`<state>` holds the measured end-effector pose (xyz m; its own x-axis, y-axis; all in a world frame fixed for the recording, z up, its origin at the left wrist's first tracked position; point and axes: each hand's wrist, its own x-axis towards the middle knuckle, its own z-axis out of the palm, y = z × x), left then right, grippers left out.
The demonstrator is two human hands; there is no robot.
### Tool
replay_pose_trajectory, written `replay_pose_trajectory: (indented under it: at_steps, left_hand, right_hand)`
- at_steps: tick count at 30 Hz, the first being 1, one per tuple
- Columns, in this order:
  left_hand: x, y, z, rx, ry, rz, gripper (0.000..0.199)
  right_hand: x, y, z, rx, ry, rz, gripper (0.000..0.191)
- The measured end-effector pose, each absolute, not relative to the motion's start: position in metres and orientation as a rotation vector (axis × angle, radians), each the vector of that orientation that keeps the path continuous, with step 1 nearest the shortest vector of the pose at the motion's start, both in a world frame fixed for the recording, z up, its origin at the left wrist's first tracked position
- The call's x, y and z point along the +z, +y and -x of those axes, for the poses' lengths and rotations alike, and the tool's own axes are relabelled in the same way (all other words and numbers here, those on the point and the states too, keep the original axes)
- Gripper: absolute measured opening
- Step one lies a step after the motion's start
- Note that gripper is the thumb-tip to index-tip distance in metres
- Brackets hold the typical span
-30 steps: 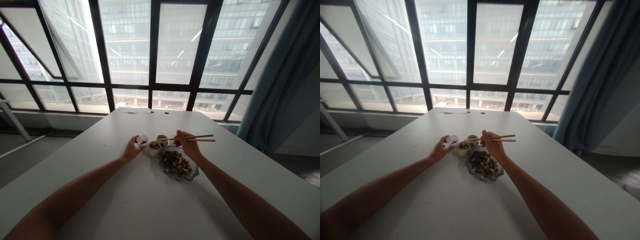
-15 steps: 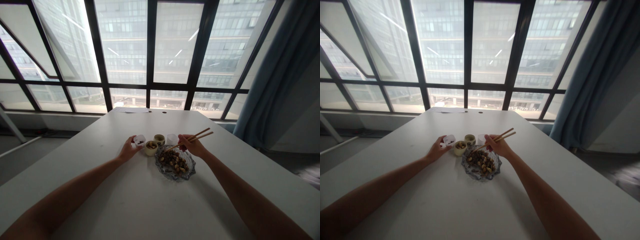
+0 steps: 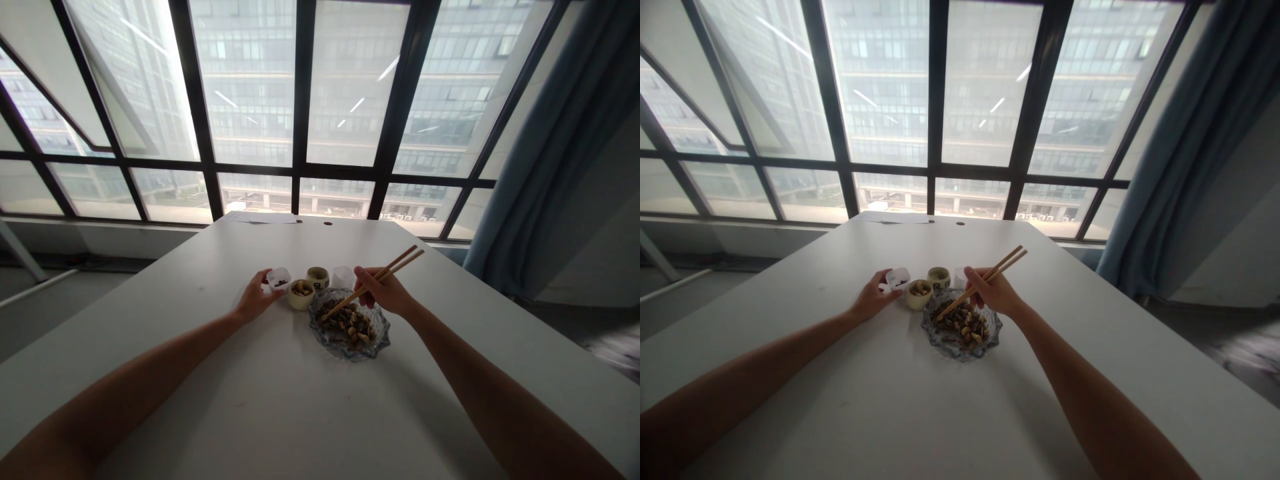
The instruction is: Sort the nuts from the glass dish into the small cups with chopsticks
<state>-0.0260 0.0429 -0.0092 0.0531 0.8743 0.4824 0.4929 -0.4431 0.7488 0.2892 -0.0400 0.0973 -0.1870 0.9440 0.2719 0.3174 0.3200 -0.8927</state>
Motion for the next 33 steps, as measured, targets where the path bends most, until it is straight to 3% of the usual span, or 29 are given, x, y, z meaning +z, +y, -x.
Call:
replay_pose_trajectory:
  at_steps: [17,24,33]
  left_hand:
    - [-0.011,0.044,0.026,1.354,1.376,-1.981,0.068]
    - [-0.018,0.049,0.028,1.474,1.410,-1.964,0.063]
    - [-0.023,0.053,0.030,1.562,1.420,-2.011,0.061]
  right_hand:
    - [0.088,-0.040,-0.281,0.864,-1.717,1.160,0.066]
    - [0.084,-0.022,-0.298,0.824,-1.448,1.136,0.064]
    - [0.077,-0.005,-0.313,0.967,-0.999,1.113,0.048]
